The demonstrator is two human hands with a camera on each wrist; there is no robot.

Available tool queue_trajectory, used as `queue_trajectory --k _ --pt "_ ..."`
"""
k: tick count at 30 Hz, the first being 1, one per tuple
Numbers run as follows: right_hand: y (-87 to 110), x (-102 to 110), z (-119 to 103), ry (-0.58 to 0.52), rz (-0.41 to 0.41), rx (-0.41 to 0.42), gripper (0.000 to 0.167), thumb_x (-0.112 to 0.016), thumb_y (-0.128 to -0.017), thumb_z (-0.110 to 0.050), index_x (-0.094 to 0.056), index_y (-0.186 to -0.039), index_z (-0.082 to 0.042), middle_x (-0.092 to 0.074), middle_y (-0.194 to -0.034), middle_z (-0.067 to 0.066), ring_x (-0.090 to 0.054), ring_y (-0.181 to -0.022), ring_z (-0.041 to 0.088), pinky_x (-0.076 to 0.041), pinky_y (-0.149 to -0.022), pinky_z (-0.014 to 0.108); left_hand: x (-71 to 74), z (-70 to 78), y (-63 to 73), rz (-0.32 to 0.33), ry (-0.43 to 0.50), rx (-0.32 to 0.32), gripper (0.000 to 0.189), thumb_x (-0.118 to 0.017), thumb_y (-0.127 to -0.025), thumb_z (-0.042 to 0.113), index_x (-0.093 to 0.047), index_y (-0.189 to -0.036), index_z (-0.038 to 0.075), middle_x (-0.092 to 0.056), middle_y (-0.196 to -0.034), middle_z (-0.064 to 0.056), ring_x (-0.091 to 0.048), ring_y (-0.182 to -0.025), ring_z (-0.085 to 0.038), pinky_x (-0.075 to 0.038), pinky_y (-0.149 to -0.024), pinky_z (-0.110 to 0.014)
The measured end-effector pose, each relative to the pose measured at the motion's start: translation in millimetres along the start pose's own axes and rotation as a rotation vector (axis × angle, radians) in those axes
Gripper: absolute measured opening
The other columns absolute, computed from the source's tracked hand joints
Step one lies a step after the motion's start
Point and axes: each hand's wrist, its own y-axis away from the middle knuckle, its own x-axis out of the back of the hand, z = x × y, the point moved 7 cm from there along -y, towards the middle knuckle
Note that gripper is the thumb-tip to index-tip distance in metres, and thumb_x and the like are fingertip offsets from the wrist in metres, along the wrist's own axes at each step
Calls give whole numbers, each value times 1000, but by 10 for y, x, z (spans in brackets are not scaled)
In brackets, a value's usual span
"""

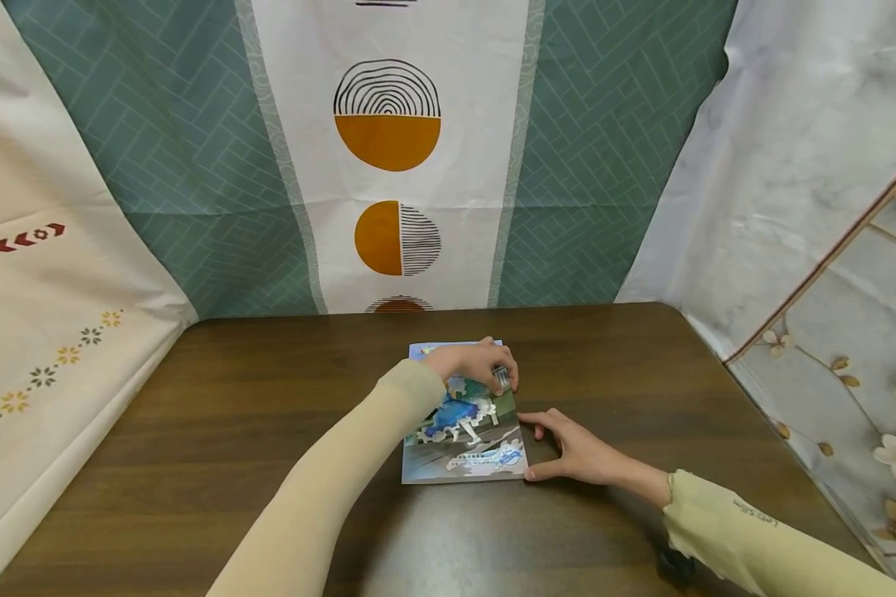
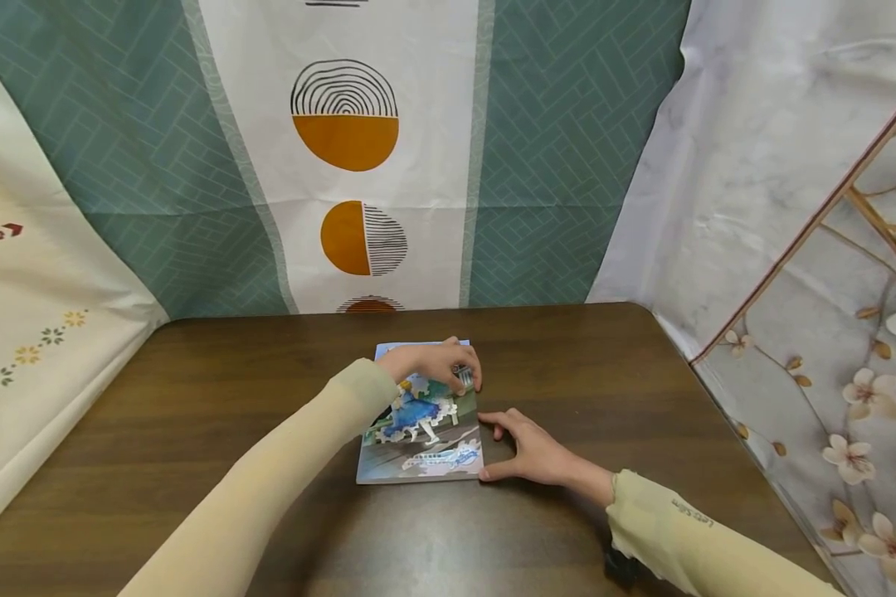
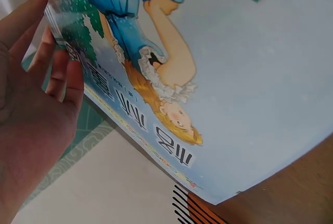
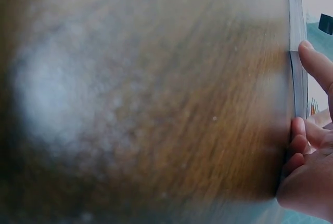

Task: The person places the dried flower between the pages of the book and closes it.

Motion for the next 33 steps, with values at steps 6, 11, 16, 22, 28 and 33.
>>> queue_trajectory --k 6,11,16,22,28,33 --pt "1 1 20 3 -3 -15 79 -81 -79 -40 -48 -144 -11 -44 -99 2 -35 -72 6 -31 -63 22 0 1 -7 -1 1 8 18 -65 -96 22 -69 -112 28 -49 -139 1 -30 -111 -18 -34 -98 -35" --pt "13 10 22 1 -7 -29 79 -82 -79 -40 -48 -144 -11 -44 -99 2 -35 -72 7 -31 -62 22 -13 15 -11 12 14 -3 19 -65 -96 21 -69 -113 27 -50 -140 0 -30 -112 -19 -33 -98 -35" --pt "27 46 -7 10 -8 -25 79 -82 -78 -38 -49 -143 -8 -45 -99 5 -36 -71 7 -31 -61 22 -39 7 -40 49 -7 -31 19 -63 -97 21 -69 -115 27 -50 -141 1 -32 -112 -18 -33 -98 -34" --pt "12 61 -76 61 -51 -10 76 -81 -80 -38 -50 -140 -3 -51 -100 5 -44 -76 9 -38 -65 22 -75 57 112 113 -17 -58 35 -61 -98 17 -59 -133 19 -47 -146 -3 -35 -140 -26 -33 -116 -40" --pt "10 257 -197 191 -9 12 64 -72 -89 -41 -53 -138 -5 -60 -107 7 -56 -85 12 -47 -71 25 45 121 650 229 15 -79 53 -62 -98 23 -45 -146 11 -40 -154 -11 -33 -146 -32 -32 -118 -48" --pt "100 601 -433 301 136 45 59 -66 -93 -43 -52 -141 -12 -61 -123 8 -62 -108 25 -52 -88 43 223 125 1306 316 -136 -17 60 -60 -98 37 -39 -152 20 -35 -159 -6 -29 -148 -32 -30 -118 -52"
